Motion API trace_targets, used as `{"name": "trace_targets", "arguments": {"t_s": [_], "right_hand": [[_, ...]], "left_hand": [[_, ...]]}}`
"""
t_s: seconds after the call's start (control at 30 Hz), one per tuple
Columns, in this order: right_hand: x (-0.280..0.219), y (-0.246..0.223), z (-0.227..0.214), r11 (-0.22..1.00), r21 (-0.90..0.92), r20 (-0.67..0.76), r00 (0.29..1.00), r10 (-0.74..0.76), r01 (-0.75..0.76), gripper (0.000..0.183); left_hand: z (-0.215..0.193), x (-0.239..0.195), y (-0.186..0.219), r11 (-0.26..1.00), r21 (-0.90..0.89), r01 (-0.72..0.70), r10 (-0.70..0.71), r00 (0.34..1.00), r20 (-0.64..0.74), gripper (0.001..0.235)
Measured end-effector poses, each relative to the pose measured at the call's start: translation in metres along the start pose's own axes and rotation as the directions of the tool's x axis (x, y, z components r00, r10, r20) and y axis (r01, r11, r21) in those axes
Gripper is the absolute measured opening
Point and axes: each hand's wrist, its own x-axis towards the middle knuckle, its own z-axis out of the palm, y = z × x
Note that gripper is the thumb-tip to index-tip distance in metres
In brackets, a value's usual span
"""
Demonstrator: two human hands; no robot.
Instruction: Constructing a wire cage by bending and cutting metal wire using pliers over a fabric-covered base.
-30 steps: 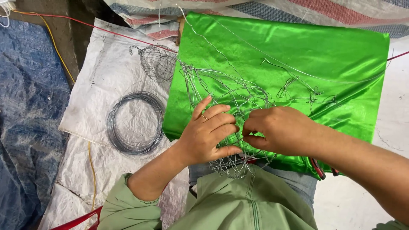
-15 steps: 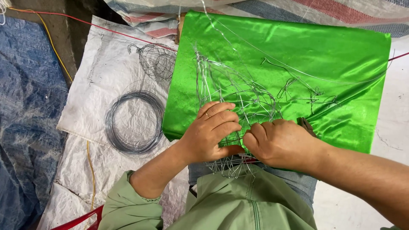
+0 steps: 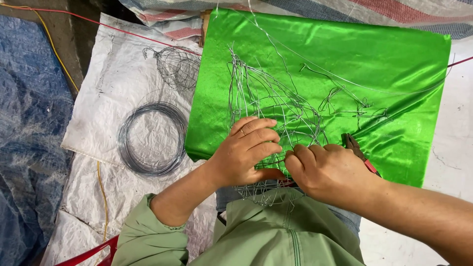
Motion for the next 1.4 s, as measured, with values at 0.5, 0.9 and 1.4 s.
{"name": "trace_targets", "arguments": {"t_s": [0.5, 0.9, 1.4], "right_hand": [[-0.019, 0.001, 0.008, 0.974, 0.165, 0.192, 0.974, 0.123, -0.156, 0.006], [-0.036, -0.064, 0.019, 0.584, 0.588, 0.039, 0.742, 0.670, -0.559, 0.053], [-0.063, -0.086, 0.013, 0.502, 0.635, 0.048, 0.679, 0.733, -0.587, 0.029]], "left_hand": [[0.007, 0.001, -0.006, 0.999, -0.025, -0.030, 0.030, 0.999, 0.026, 0.045], [-0.018, 0.006, 0.008, 0.995, 0.070, 0.069, -0.076, 0.991, 0.107, 0.033], [0.003, -0.016, 0.010, 0.959, 0.042, 0.280, -0.278, 0.959, -0.045, 0.020]]}}
